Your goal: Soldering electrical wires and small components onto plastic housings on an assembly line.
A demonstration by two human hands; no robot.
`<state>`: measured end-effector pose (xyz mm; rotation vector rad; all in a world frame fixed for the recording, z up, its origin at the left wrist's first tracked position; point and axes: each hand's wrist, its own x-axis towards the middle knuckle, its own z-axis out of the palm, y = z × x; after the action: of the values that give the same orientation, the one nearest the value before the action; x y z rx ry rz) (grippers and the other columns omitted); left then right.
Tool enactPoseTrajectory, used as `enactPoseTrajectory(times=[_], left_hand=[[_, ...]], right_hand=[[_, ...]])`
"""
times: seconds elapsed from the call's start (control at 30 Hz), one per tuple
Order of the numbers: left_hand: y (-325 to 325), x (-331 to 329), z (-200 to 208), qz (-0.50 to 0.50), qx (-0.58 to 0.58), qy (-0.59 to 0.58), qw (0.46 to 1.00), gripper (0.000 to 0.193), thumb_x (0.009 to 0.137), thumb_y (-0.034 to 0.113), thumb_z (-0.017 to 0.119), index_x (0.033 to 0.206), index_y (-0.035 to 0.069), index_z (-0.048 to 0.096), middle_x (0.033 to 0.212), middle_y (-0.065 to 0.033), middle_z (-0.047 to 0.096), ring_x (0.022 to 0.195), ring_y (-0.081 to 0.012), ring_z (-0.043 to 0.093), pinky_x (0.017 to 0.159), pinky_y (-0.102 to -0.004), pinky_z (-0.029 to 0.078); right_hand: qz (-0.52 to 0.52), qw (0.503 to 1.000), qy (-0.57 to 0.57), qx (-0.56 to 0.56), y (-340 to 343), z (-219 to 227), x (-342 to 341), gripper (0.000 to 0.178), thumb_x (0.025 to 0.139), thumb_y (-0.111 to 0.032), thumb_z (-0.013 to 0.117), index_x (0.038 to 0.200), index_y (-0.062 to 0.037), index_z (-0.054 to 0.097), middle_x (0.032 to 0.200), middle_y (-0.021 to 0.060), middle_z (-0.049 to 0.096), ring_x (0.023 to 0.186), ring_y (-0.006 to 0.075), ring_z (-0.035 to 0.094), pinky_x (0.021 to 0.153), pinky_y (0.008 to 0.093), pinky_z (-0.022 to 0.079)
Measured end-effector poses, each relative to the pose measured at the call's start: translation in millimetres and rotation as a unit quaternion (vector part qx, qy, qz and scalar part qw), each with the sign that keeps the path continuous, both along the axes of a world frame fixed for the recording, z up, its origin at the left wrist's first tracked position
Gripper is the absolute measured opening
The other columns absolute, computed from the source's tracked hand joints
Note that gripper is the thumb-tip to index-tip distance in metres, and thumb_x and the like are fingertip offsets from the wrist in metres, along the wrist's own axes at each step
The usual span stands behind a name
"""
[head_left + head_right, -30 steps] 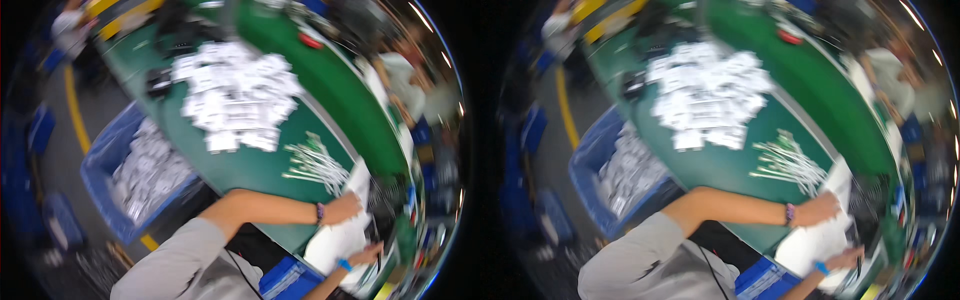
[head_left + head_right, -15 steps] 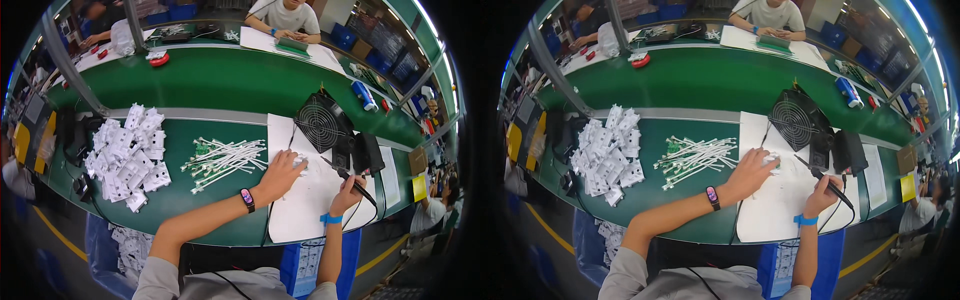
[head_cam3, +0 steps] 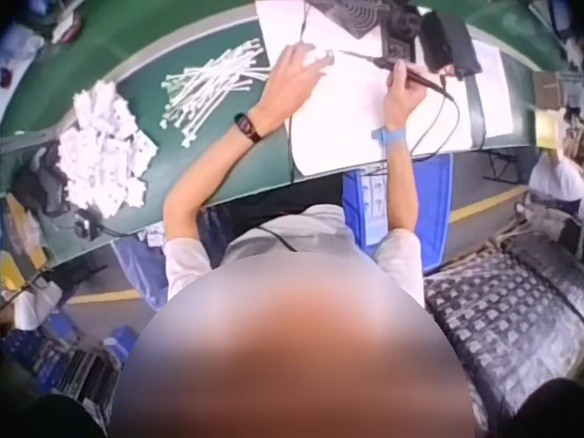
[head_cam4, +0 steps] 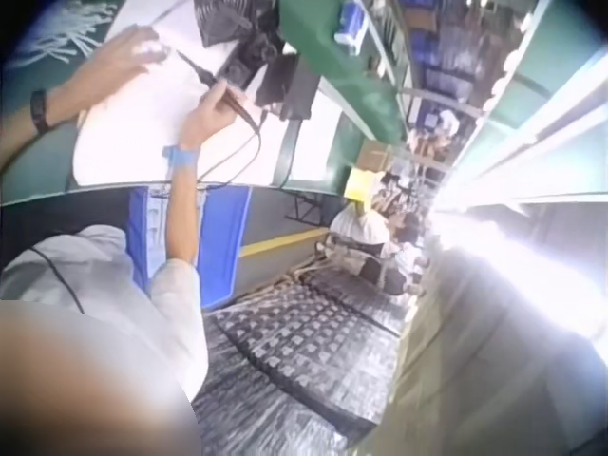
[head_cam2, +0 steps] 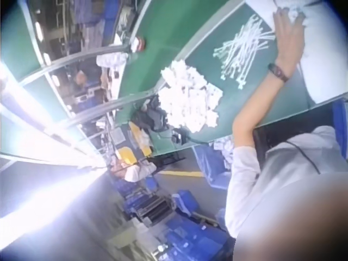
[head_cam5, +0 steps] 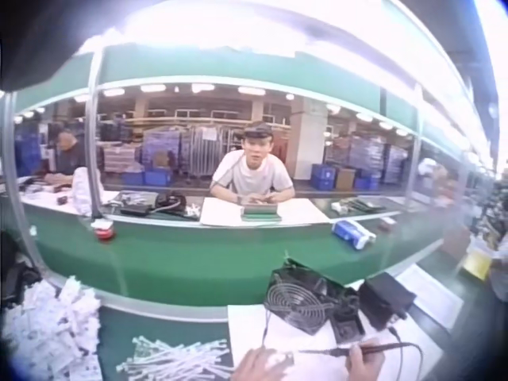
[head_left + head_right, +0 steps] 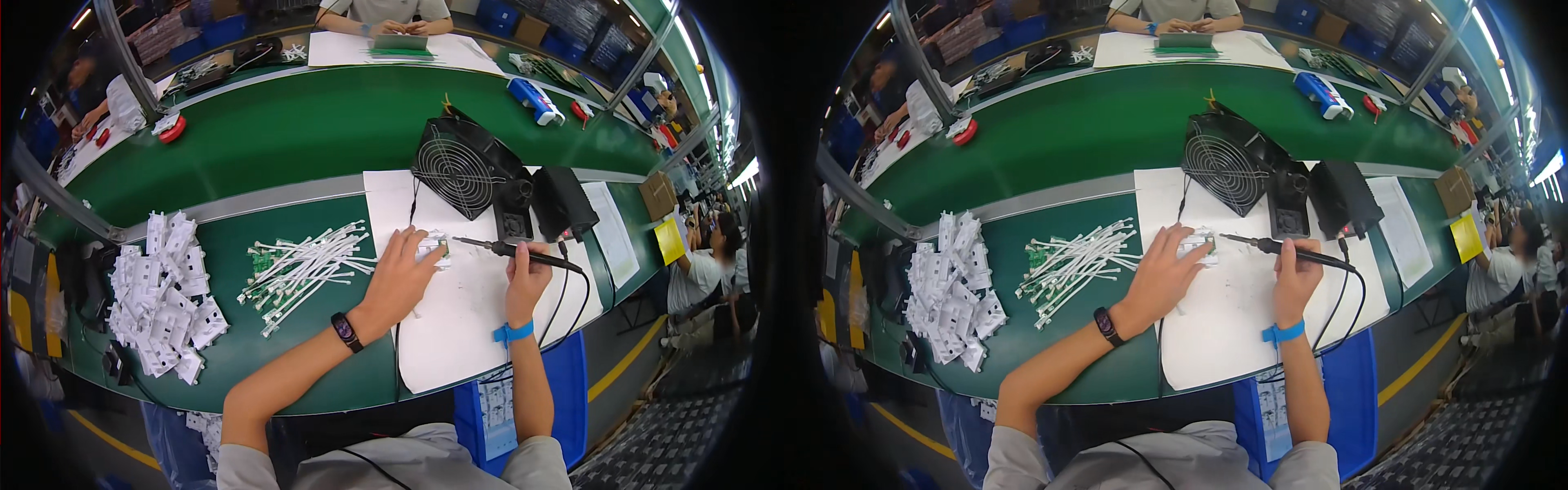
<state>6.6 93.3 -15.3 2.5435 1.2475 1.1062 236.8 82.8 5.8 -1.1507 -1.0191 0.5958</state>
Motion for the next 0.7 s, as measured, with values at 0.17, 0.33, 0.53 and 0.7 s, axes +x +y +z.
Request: enactPoseTrajectory(times=[0.17,0.33,0.53,0.7], left_hand=[[-1.4,0.3,2.1,0.005,-0.008,-0.004,1.000,0.037,0.089,0.013,0.071,0.126,0.010,0.066,0.129,-0.0182,0.054,0.125,-0.0412,0.049,0.109,-0.0467,0.042],[-1.4,-0.5,3.1,-0.002,-0.020,-0.007,1.000,0.037,0.090,0.013,0.071,0.126,0.010,0.066,0.129,-0.0189,0.054,0.126,-0.0413,0.050,0.111,-0.0471,0.041],[-0.7,-1.0,4.1,-0.006,-0.014,-0.015,1.000,0.035,0.091,0.013,0.070,0.125,0.007,0.066,0.129,-0.0210,0.054,0.127,-0.0421,0.049,0.113,-0.0500,0.039],[-1.7,-1.6,3.0,-0.009,-0.018,-0.015,1.000,0.038,0.091,0.013,0.070,0.128,0.010,0.065,0.130,-0.0200,0.054,0.127,-0.0421,0.050,0.113,-0.0491,0.040]], right_hand=[[0.029,0.999,0.011,-0.041,0.4,2.0,-3.4,0.012,0.102,-0.010,0.062,0.096,-0.0069,0.053,0.065,-0.0007,0.053,0.053,0.0047,0.046,0.047,0.0200,0.032],[0.042,0.999,0.010,-0.028,0.5,1.9,-4.9,0.012,0.103,-0.010,0.062,0.096,-0.0073,0.053,0.065,-0.0002,0.053,0.052,0.0047,0.046,0.047,0.0200,0.033],[0.030,0.998,0.009,-0.045,3.5,4.2,-6.1,0.014,0.103,-0.012,0.062,0.094,-0.0069,0.053,0.062,0.0001,0.053,0.048,0.0051,0.045,0.043,0.0210,0.030],[0.019,0.991,0.048,-0.126,8.2,4.6,-1.0,0.021,0.103,-0.020,0.063,0.089,-0.0070,0.054,0.058,0.0011,0.051,0.045,0.0059,0.042,0.043,0.0218,0.030]])
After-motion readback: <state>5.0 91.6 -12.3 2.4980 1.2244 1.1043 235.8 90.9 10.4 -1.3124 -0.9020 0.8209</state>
